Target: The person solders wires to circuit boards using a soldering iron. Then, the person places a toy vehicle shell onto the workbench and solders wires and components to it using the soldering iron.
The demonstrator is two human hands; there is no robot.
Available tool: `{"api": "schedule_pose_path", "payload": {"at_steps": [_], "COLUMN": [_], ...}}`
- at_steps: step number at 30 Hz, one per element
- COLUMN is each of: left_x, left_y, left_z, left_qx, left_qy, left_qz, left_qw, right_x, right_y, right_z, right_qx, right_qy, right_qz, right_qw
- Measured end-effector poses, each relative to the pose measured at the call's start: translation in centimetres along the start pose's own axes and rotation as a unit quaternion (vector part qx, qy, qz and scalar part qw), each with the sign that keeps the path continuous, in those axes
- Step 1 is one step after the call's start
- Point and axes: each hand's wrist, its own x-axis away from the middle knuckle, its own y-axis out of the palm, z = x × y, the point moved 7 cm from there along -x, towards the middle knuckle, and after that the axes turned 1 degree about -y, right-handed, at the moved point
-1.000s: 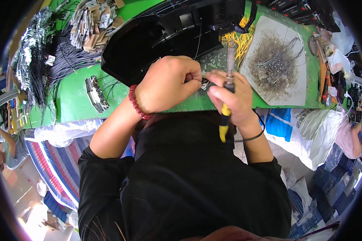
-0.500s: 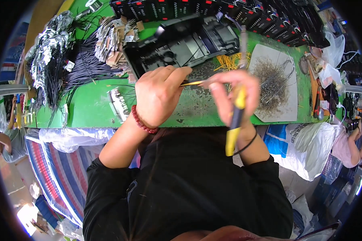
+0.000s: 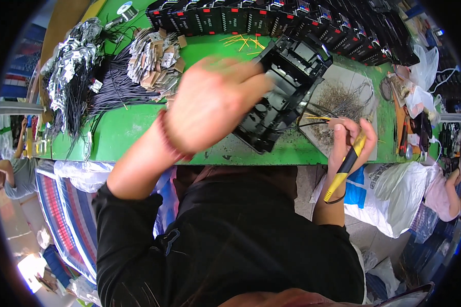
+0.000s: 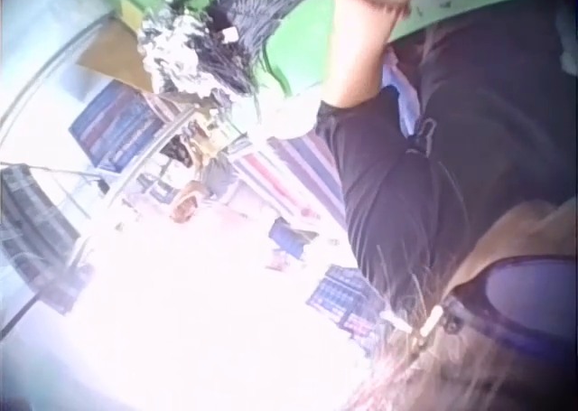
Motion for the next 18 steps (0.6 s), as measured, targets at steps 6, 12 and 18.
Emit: {"api": "schedule_pose_path", "payload": {"at_steps": [6,12,18], "left_x": [-5.3,-1.8,0.3], "left_y": [8.9,9.3,7.6], "left_z": [-0.6,-2.1,-5.7], "left_qx": [0.077,0.083,0.02], "left_qy": [0.193,0.044,-0.284], "left_qz": [-0.037,-0.121,-0.142], "left_qw": [0.977,0.988,0.948], "right_x": [1.3,1.4,1.7], "right_y": [-3.6,-2.0,5.5], "right_z": [-0.3,-3.3,-7.7], "right_qx": [0.079,0.103,0.212], "right_qy": [-0.047,-0.118,-0.182], "right_qz": [0.1,0.012,-0.231], "right_qw": [0.991,0.987,0.932]}}
